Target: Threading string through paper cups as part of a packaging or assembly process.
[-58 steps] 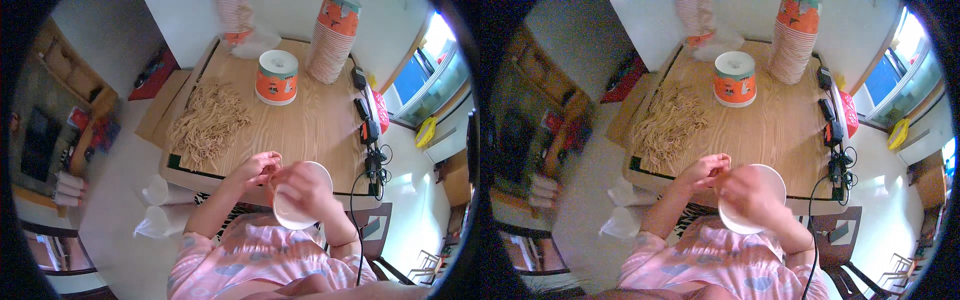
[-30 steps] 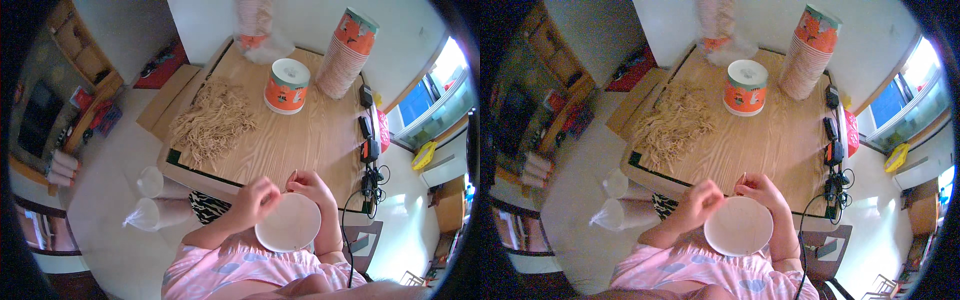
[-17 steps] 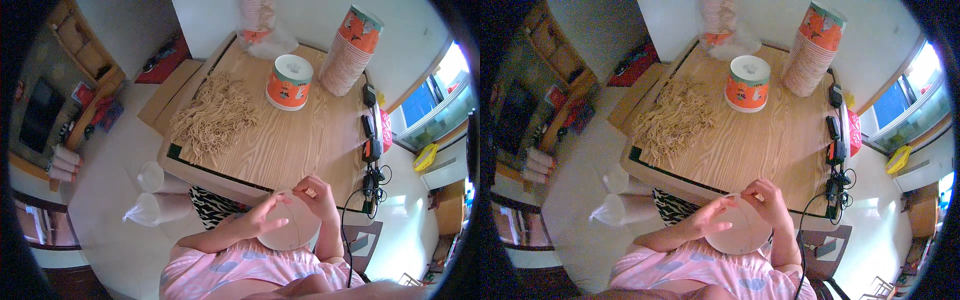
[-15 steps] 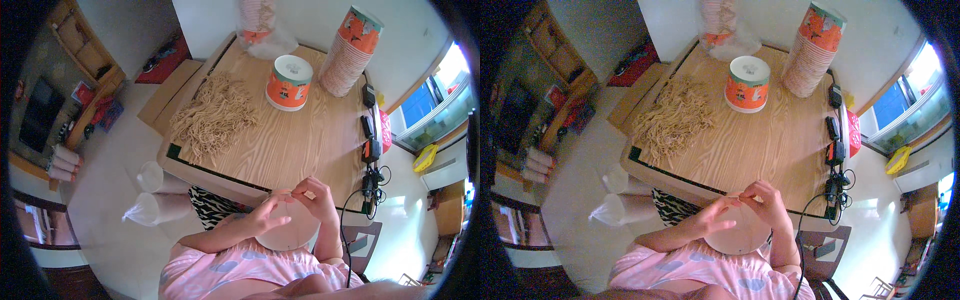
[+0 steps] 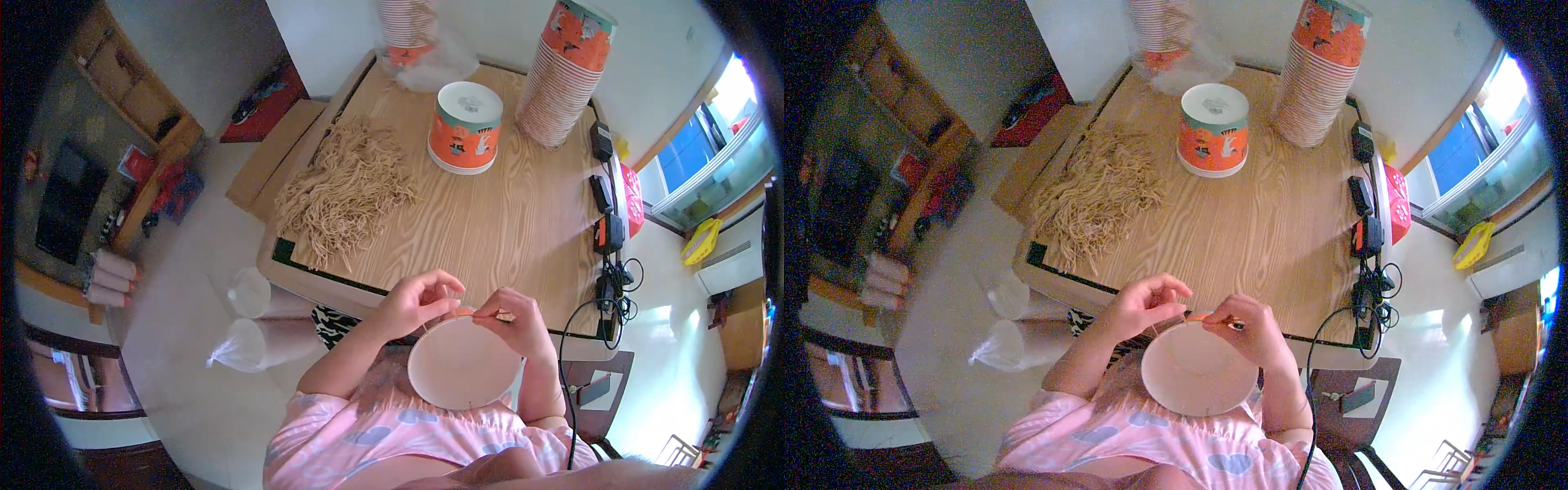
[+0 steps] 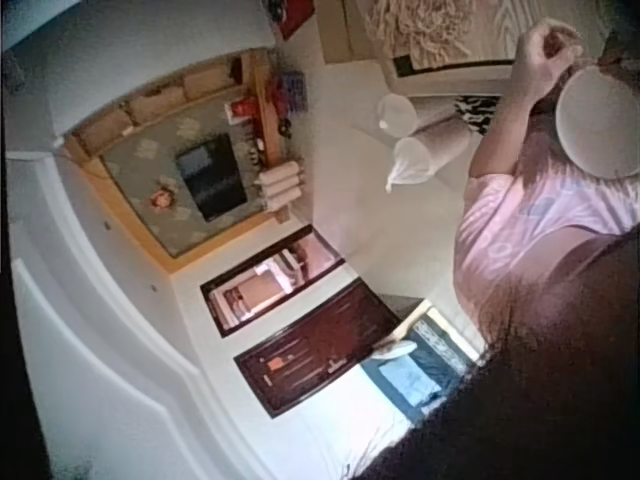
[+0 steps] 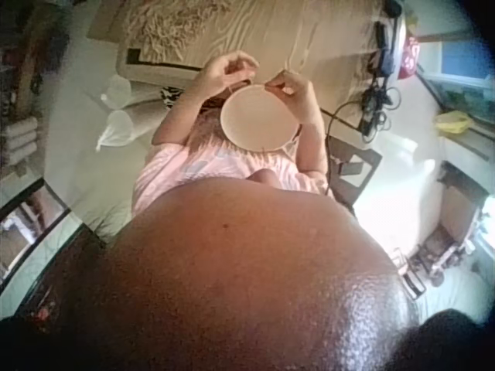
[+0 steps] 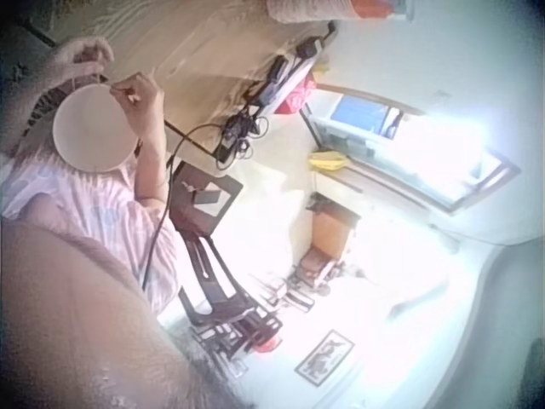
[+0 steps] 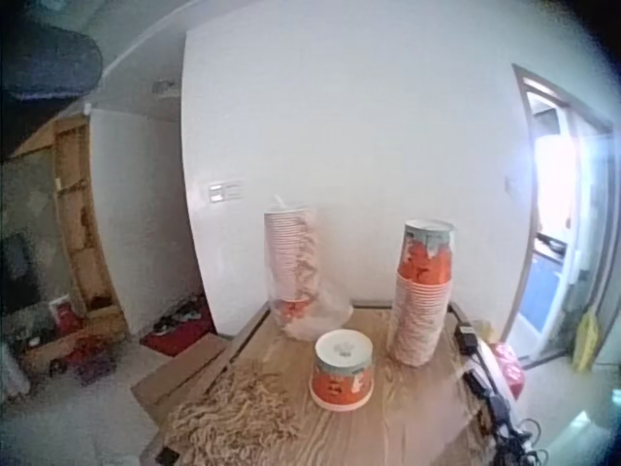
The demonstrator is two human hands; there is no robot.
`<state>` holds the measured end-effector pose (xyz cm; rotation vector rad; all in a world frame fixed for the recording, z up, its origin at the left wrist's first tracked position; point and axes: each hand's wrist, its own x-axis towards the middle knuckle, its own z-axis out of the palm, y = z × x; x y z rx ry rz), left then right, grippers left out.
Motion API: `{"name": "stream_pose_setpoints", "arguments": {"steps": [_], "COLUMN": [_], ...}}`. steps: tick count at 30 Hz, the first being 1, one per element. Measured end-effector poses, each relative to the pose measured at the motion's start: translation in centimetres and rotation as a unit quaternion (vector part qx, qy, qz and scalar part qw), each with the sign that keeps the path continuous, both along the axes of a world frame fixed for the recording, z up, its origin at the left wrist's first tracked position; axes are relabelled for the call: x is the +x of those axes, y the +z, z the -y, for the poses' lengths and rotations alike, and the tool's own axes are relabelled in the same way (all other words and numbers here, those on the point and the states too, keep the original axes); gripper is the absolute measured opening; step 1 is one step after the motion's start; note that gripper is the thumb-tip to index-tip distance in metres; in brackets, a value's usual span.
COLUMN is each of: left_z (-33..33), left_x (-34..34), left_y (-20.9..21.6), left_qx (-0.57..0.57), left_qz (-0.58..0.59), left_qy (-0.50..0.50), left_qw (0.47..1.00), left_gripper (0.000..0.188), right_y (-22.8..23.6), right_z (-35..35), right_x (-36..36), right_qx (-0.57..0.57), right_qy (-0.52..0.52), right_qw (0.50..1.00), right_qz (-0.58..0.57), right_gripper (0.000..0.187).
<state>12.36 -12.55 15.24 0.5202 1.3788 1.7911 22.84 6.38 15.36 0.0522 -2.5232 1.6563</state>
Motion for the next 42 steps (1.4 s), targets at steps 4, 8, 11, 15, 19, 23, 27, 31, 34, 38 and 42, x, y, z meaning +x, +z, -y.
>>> {"name": "stream_pose_setpoints", "arguments": {"steps": [4, 8, 11, 15, 19, 23, 27, 31, 34, 38, 42], "left_z": [-1.8, -2.4, -2.8, -2.9, -3.3, -3.8, -3.7, -3.5, -3.4, -3.5, -3.6], "left_x": [-1.2, -0.9, -0.5, 0.2, 0.5, 1.0, 1.1, 1.1, 1.0, 0.8, 0.9], "left_y": [-3.7, -4.8, -4.8, -5.3, -3.9, -5.4, -5.2, -4.9, -4.6, -5.1, -5.4], "left_qx": [-0.09, -0.055, -0.054, -0.031, 0.03, -0.005, -0.048, -0.054, -0.056, -0.064, -0.03], "left_qz": [-0.12, -0.077, -0.012, -0.044, 0.075, -0.049, -0.107, -0.1, -0.111, -0.111, -0.107], "left_qy": [-0.118, -0.125, -0.087, -0.042, 0.02, 0.004, 0.035, 0.041, 0.036, 0.028, 0.042], "left_qw": [0.982, 0.988, 0.995, 0.998, 0.997, 0.999, 0.993, 0.993, 0.992, 0.991, 0.993], "left_gripper": [0.018, 0.016, 0.016, 0.017, 0.016, 0.014, 0.012, 0.013, 0.013, 0.012, 0.012], "right_y": [-0.6, -2.4, -1.6, -1.9, -2.0, -2.2, -1.9, -2.8, -1.0, -1.4, -3.2], "right_z": [-0.8, -0.8, -0.5, -0.2, -0.3, -0.3, -0.4, -3.2, -2.6, -2.6, -3.0], "right_x": [-0.9, -1.9, -2.9, -3.5, -3.3, -3.1, -3.0, -2.8, -2.8, -3.3, -3.3], "right_qx": [-0.206, -0.268, -0.246, -0.214, -0.136, -0.121, -0.111, -0.182, -0.156, -0.157, -0.15], "right_qy": [-0.014, -0.013, -0.033, -0.031, -0.071, -0.087, -0.206, -0.302, -0.184, 0.031, 0.043], "right_qw": [0.962, 0.956, 0.966, 0.973, 0.986, 0.988, 0.972, 0.927, 0.967, 0.987, 0.986], "right_qz": [0.182, 0.116, 0.072, 0.08, 0.059, 0.043, -0.023, -0.127, -0.086, 0.024, 0.064], "right_gripper": [0.006, 0.004, 0.004, 0.004, 0.005, 0.004, 0.004, 0.004, 0.015, 0.028, 0.011]}}
